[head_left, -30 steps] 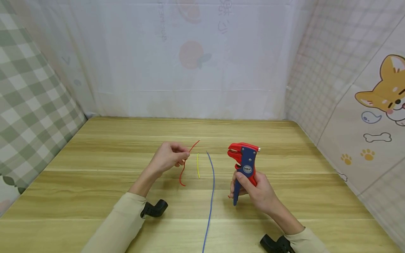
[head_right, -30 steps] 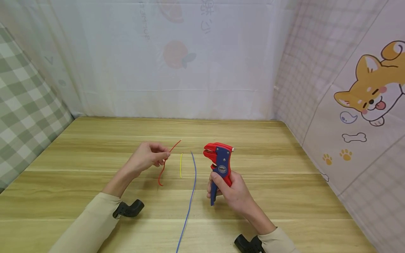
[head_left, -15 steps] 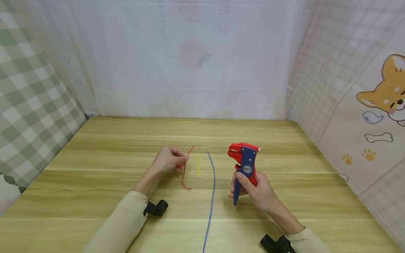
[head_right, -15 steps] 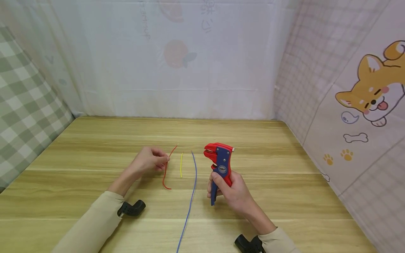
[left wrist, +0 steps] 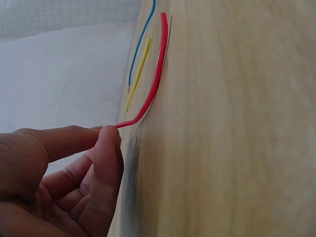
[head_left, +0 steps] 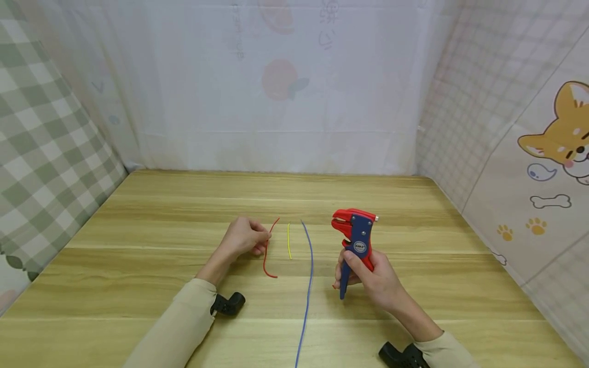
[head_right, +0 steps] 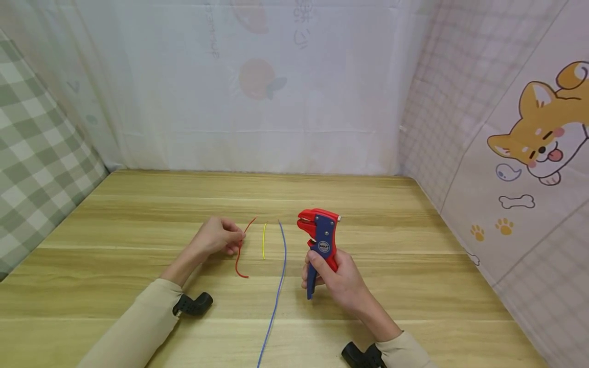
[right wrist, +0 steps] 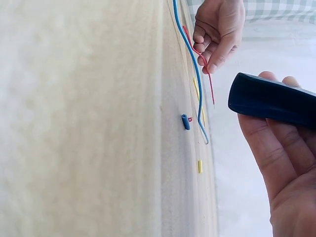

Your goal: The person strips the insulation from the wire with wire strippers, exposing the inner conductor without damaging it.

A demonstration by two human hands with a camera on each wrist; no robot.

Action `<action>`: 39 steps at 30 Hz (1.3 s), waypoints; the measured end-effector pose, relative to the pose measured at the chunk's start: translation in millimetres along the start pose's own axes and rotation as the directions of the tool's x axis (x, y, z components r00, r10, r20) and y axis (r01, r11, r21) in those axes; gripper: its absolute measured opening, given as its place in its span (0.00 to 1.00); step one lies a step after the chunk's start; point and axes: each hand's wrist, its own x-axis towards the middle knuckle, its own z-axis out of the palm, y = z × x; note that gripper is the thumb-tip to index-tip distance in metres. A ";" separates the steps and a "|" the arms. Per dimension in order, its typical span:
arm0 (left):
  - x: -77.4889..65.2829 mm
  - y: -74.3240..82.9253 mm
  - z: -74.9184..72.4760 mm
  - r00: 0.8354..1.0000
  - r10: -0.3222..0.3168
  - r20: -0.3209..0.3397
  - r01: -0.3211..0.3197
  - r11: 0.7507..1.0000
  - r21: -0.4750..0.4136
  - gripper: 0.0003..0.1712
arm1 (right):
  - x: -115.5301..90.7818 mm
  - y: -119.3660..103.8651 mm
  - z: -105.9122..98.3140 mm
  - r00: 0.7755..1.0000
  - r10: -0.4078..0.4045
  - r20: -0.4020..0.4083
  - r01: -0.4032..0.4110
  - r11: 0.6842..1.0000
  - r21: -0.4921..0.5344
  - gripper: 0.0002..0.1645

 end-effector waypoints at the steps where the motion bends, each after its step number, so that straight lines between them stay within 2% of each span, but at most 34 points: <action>1: 0.1 -0.1 -0.1 1.000 -0.003 0.001 0.003 1.000 0.004 0.05 | -0.2 0.1 0.0 1.000 0.003 -0.001 -0.003 1.000 0.000 0.14; 9: 0.6 -1.4 -0.7 1.000 -0.014 0.006 0.014 1.000 0.026 0.05 | 0.2 -0.9 0.9 1.000 0.011 -0.006 -0.011 1.000 -0.010 0.14; 15: 1.7 -1.5 -1.0 1.000 -0.020 0.009 0.020 1.000 0.017 0.05 | 1.1 -1.8 1.3 1.000 0.020 -0.006 -0.020 1.000 -0.012 0.17; 20: 1.8 -1.2 -0.2 1.000 -0.024 0.002 0.024 1.000 0.004 0.05 | 0.7 -2.1 1.2 1.000 0.026 -0.011 -0.026 1.000 -0.013 0.16; 25: 1.6 -0.1 0.7 1.000 -0.031 0.004 0.031 1.000 -0.004 0.06 | -0.1 -2.1 -2.8 1.000 0.002 -0.029 -0.001 0.999 0.041 0.13; 29: 0.9 1.5 1.4 0.999 -0.037 -0.005 0.037 0.999 0.002 0.05 | 0.0 -3.2 -13.2 0.999 -0.018 -0.043 0.023 0.995 0.100 0.20; 34: 1.5 2.4 1.9 0.999 -0.042 -0.031 0.043 0.998 0.042 0.03 | 1.0 -6.4 -32.0 1.000 -0.021 -0.019 0.024 0.987 0.157 0.32; 39: 1.0 2.9 1.6 0.998 -0.036 -0.042 0.039 0.995 0.088 0.02 | 2.3 -8.3 -46.2 1.000 0.023 0.007 -0.024 0.978 0.208 0.35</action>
